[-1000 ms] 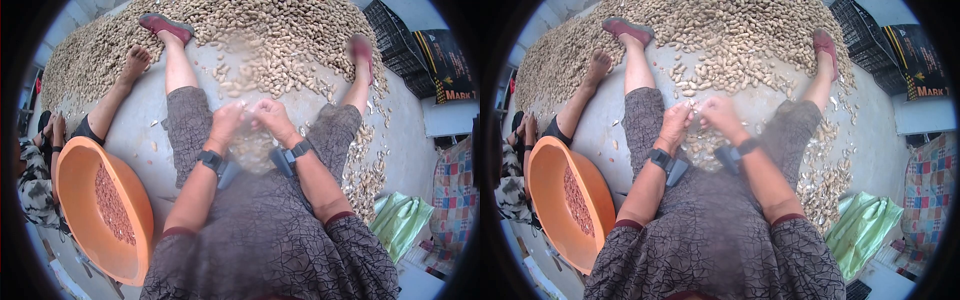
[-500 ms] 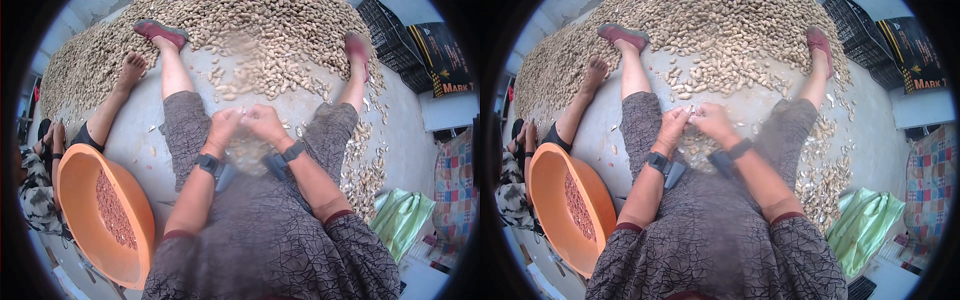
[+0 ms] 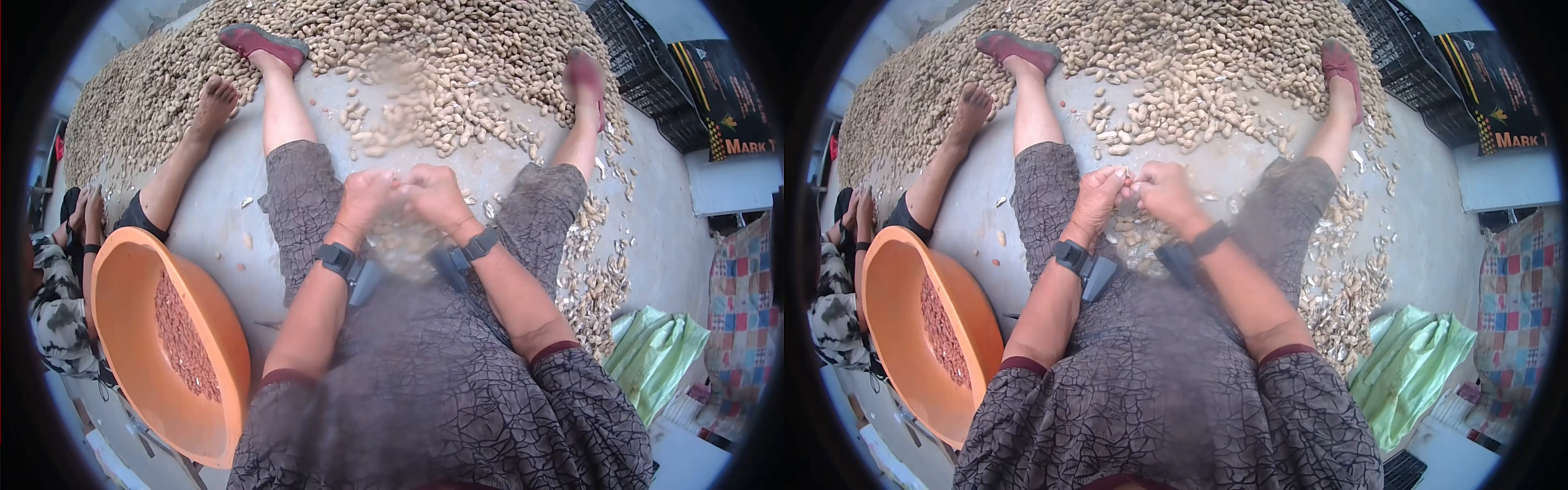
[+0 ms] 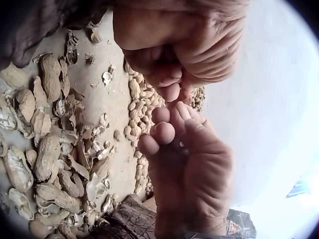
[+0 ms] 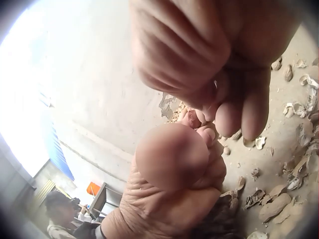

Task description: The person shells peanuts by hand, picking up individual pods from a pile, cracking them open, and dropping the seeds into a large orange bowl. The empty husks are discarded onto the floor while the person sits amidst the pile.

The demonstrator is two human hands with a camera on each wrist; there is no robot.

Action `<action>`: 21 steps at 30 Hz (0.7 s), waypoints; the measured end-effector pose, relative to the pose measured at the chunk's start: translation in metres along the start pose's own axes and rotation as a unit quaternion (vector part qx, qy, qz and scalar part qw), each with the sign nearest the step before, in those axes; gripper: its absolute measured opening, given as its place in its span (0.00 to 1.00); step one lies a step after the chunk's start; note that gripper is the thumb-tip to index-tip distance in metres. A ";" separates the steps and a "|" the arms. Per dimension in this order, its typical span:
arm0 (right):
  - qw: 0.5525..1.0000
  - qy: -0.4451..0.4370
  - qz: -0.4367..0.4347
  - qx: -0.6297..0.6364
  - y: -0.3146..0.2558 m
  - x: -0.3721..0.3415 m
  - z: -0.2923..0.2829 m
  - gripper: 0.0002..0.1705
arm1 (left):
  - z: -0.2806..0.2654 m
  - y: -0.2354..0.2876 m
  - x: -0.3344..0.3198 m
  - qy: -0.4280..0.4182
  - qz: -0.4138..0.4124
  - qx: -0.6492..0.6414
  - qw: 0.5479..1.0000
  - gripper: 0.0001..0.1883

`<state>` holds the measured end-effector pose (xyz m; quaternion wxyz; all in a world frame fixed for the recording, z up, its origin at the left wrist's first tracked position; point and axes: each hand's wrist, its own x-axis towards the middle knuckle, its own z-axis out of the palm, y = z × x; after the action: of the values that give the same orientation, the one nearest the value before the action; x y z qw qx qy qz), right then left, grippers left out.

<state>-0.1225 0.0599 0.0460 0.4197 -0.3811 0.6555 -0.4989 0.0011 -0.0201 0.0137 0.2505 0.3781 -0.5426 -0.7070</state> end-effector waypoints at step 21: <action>0.996 -0.044 0.065 0.049 -0.010 0.001 -0.015 0.12 | 0.001 0.007 -0.007 -0.075 -0.097 -0.100 0.987 0.10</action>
<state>-0.1355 0.0618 0.0579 0.4976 -0.3385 0.6345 -0.4850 0.0038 -0.0165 0.0224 0.1755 0.3477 -0.4468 -0.8054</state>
